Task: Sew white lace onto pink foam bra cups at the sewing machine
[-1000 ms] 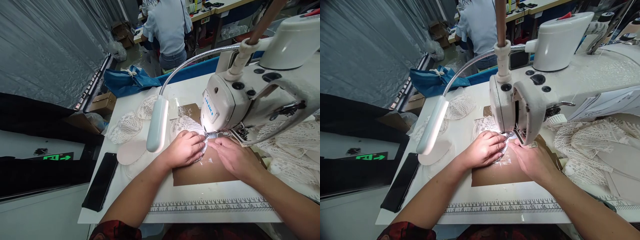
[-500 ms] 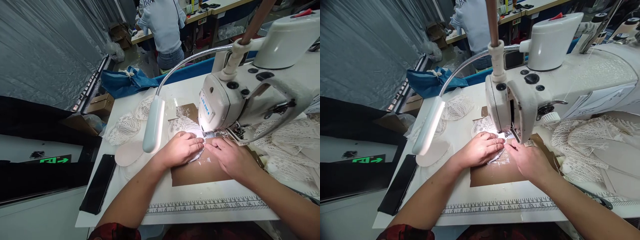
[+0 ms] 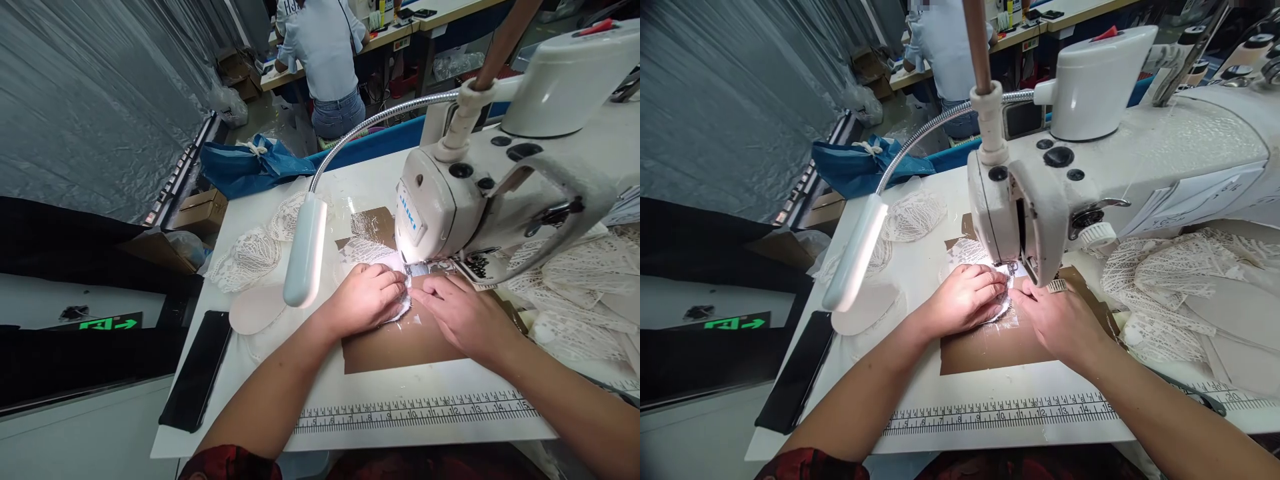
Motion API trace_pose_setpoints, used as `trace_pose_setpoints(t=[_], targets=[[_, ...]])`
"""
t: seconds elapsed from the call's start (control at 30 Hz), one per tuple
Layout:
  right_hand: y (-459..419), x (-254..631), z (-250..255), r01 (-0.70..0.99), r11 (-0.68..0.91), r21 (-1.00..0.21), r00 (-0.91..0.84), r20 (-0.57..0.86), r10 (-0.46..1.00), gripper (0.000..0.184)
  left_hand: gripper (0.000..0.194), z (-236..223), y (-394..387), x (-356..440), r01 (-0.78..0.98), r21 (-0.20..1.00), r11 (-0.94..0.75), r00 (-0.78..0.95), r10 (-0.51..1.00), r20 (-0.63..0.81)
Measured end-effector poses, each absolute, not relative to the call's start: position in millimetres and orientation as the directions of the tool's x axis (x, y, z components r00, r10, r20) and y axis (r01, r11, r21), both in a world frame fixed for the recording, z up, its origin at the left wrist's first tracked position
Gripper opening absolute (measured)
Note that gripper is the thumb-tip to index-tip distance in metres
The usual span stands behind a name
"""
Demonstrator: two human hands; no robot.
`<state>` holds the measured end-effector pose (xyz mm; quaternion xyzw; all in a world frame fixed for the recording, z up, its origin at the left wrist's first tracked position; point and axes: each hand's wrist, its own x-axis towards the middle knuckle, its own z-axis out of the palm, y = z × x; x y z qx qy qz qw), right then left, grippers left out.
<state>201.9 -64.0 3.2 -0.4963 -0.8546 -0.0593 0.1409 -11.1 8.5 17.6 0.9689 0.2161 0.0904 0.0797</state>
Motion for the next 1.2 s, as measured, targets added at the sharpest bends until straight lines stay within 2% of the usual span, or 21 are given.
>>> trace_pose_setpoints(t=[0.23,0.67,0.93,1.07,1.2], targets=[[-64,204,3,0.827,0.554,-0.094,-0.52,0.249,0.817,0.046,0.031,17,11,-14,0.364,0.211,-0.907,0.899,0.401,0.178],[-64,205,5,0.863,0.504,-0.028,-0.468,0.33,0.82,0.041,0.04,20,-5,-5,0.477,0.216,-0.852,0.857,0.506,0.1],[-59,198,7,0.944,0.327,0.05,-0.329,0.225,0.917,0.046,0.046,19,-1,-2,0.526,0.198,-0.827,0.823,0.554,0.13],[-61,201,0,0.975,0.224,-0.016,-0.216,0.198,0.956,0.049,0.043,17,2,-5,0.535,0.188,-0.824,0.807,0.564,0.175],[-63,205,-1,0.937,0.337,-0.095,-0.304,0.256,0.917,0.047,0.032,17,3,-7,0.469,0.215,-0.856,0.832,0.511,0.218]])
